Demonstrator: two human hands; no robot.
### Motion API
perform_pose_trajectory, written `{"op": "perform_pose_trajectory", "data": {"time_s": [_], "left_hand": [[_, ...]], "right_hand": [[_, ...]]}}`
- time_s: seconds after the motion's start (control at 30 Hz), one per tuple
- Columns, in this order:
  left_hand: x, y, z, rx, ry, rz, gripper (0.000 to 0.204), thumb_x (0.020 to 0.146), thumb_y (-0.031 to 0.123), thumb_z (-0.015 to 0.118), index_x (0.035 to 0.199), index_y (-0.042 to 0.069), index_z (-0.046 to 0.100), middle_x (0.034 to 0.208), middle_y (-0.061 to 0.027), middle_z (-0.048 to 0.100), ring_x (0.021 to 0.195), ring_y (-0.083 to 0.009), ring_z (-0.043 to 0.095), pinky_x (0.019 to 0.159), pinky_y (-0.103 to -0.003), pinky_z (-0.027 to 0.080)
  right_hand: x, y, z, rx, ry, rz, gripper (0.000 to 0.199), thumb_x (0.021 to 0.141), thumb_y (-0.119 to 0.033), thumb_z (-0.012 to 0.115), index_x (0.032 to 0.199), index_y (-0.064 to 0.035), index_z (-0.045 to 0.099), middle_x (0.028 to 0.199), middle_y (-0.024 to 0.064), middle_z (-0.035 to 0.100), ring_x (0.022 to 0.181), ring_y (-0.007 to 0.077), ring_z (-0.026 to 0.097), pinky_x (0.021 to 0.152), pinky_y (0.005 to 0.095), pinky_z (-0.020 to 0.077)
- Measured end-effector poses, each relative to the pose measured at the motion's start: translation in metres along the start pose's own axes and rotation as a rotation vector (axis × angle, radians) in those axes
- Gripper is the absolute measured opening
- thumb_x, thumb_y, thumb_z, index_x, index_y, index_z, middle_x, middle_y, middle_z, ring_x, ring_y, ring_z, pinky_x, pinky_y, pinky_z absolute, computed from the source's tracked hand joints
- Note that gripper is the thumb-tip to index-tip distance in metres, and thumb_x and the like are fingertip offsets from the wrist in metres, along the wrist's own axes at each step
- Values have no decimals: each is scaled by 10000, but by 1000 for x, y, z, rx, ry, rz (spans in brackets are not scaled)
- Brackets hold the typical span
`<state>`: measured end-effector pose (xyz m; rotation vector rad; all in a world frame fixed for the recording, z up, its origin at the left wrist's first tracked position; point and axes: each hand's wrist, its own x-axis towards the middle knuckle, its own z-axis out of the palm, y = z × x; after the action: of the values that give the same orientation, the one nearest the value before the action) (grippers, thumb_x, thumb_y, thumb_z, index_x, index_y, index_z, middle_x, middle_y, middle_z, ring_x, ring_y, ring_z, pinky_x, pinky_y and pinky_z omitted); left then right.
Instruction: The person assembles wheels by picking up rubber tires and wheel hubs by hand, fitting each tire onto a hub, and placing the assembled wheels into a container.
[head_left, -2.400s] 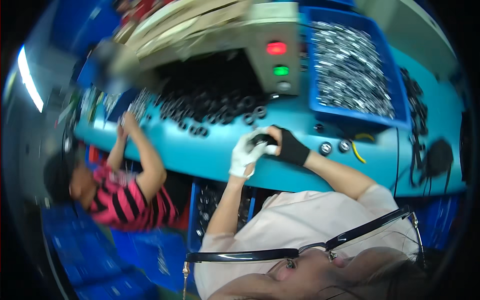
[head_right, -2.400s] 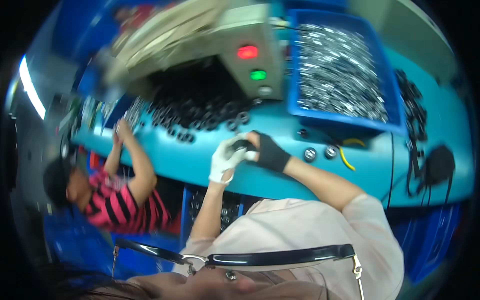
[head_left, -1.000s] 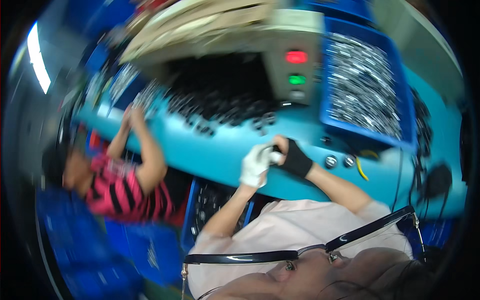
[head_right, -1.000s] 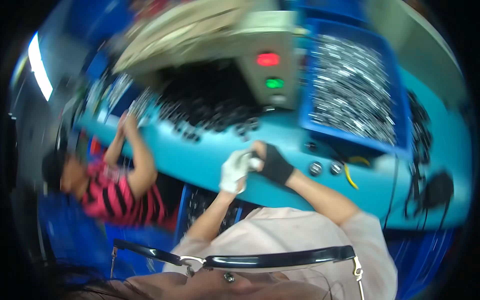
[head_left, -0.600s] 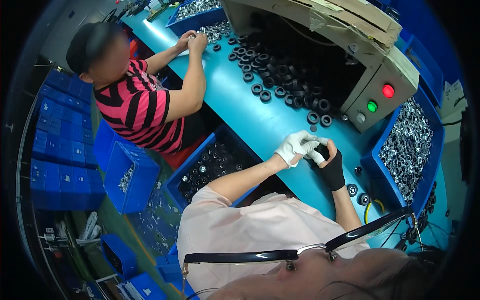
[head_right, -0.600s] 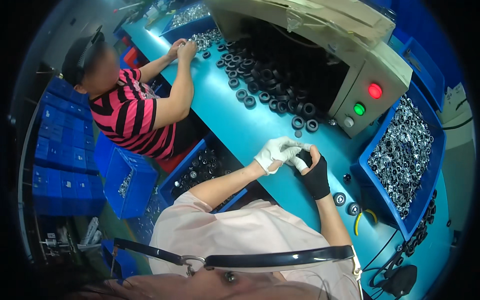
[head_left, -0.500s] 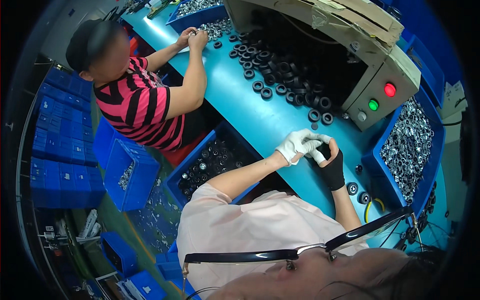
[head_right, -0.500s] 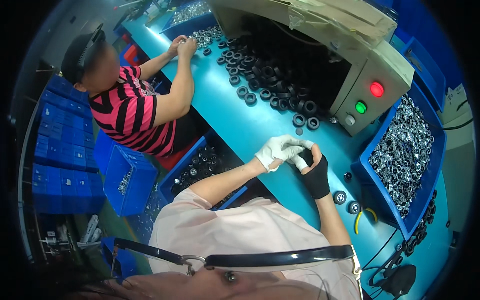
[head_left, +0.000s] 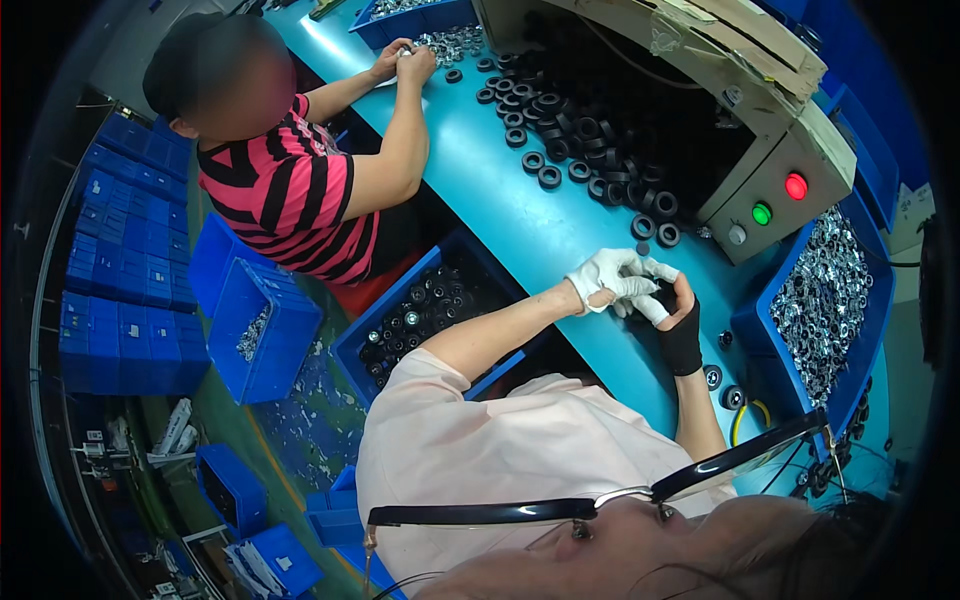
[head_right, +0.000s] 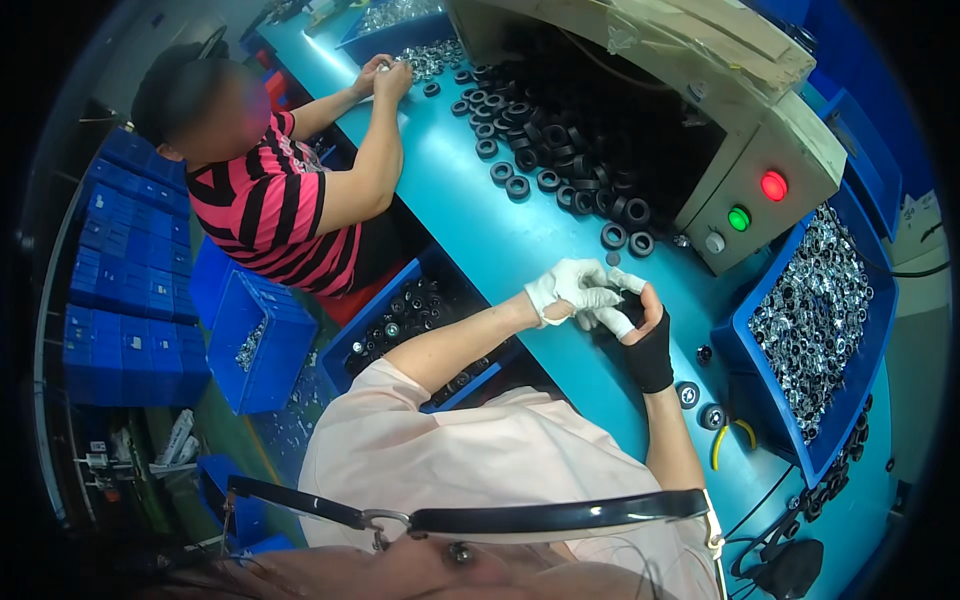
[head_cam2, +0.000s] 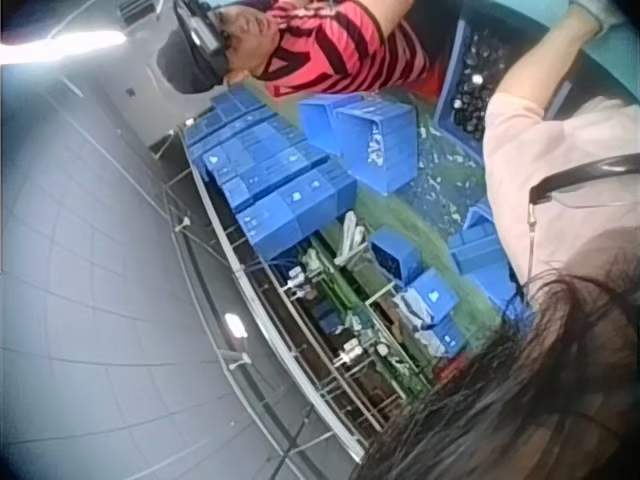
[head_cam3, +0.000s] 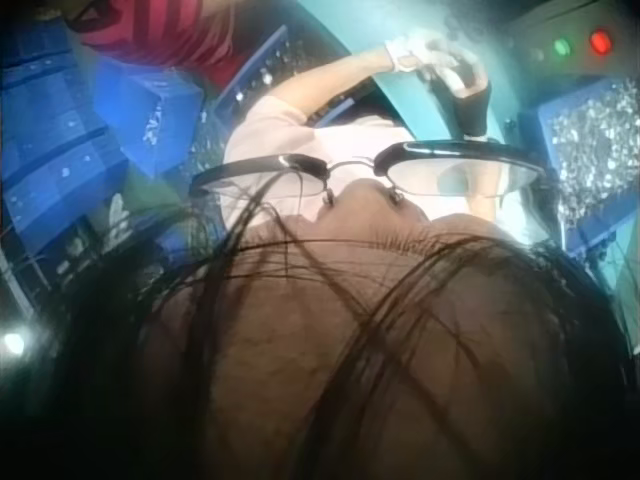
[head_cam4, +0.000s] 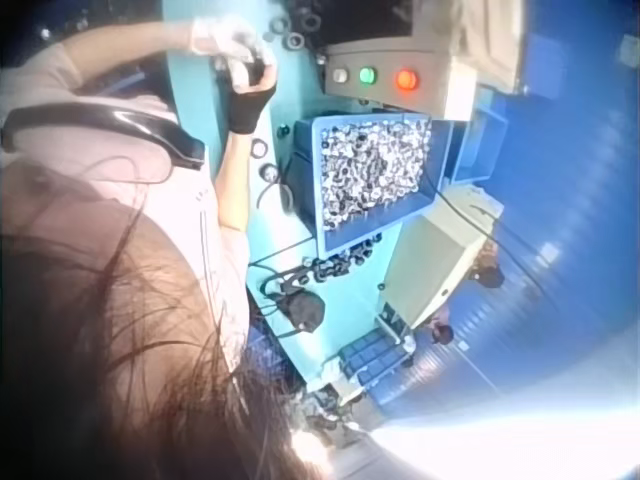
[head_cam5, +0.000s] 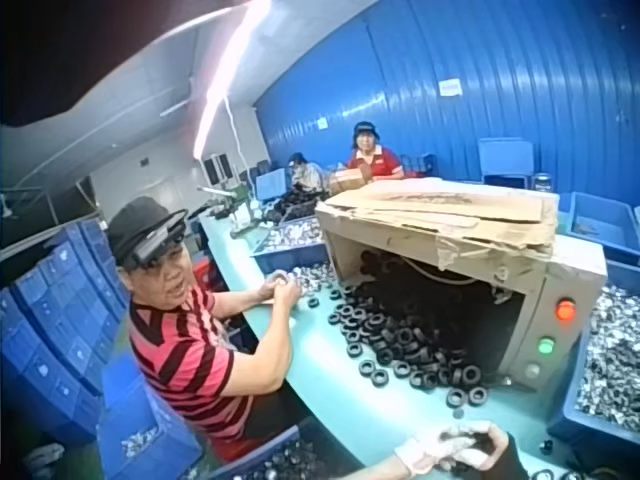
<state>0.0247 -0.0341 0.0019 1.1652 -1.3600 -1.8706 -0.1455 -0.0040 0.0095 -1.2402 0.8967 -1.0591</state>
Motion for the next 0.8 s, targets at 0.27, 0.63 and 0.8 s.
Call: {"op": "perform_pose_trajectory", "data": {"time_s": [0.27, 0.63, 0.8], "left_hand": [[-5, -15, -4, -106, -3, 221, 224, 912, 157, 585, 1018, -40, 569, 896, -133, 630, 779, -200, 642, 657, -304, 554], [6, -13, 12, -16, 359, 148, 238, 934, 206, 549, 985, -24, 580, 837, -115, 632, 677, -174, 633, 557, -289, 533], [11, -6, -5, -91, 301, 17, 308, 933, 269, 554, 1112, 19, 553, 946, -92, 614, 738, -190, 631, 553, -288, 522]], "right_hand": [[1, 11, 0, -306, 39, -122, 382, 795, -79, 654, 1158, -7, 556, 1022, 86, 635, 909, 157, 611, 821, 273, 467], [16, 36, -4, -329, 136, -291, 377, 794, -170, 631, 1126, -33, 520, 915, 167, 641, 854, 294, 641, 756, 342, 487], [15, 33, -5, -196, 89, -244, 419, 755, -176, 676, 1118, -34, 522, 966, 173, 640, 901, 294, 628, 800, 359, 471]]}}
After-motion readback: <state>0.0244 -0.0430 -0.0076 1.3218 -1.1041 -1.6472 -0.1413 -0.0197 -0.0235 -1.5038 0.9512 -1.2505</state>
